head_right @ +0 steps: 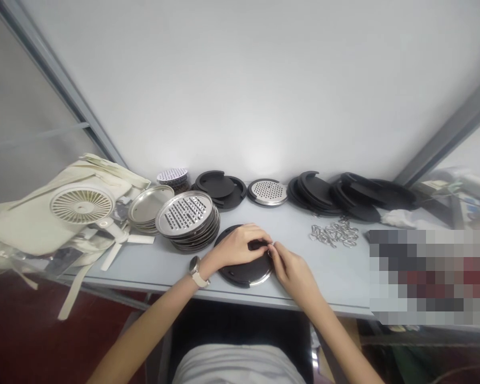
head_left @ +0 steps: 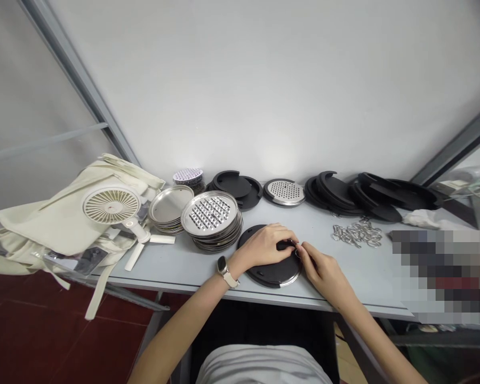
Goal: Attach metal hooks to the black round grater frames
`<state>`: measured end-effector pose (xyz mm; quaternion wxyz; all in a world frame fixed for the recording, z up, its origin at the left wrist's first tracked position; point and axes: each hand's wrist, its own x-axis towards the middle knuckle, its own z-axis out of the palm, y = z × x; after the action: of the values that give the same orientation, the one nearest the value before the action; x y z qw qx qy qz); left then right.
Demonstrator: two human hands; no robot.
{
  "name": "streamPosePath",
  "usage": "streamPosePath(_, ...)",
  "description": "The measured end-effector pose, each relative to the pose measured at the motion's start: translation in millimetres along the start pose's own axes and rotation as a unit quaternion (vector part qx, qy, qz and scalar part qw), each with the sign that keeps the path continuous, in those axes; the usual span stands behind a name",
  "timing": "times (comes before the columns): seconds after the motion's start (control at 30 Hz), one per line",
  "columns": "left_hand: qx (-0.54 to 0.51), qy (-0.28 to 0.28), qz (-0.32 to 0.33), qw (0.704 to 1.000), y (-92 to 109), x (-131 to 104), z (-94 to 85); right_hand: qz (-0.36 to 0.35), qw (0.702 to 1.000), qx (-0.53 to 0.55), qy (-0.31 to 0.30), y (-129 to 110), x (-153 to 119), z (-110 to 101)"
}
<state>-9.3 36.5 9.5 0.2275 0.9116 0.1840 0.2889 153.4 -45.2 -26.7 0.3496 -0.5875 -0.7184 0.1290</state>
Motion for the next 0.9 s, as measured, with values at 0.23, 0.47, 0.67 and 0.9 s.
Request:
streamPosePath(0.23,0.016,0.006,-0.008,1.000,0.4,0.5,0.4,0.001,1.000,-0.007,-0.009,3.5,3.7,1.0)
streamPosePath(0.47,0.008,-0.010,-0.002,1.000,1.8,0.4,-2.4,-0.017,1.000,0.002,0.000,0.5,2.2,-0.3)
streamPosePath(0.67,0.001,-0.015,0.009,1.000,1.8,-0.5,-3.0,-0.017,1.000,0.001,0.007,-3.1,0.3,-1.8)
streamPosePath(0.9,-0.010,-0.029,0.011,0.999,2.1,-0.8,-3.6,-0.021,0.999,-0.004,0.026,-5.4,0.1,-3.3)
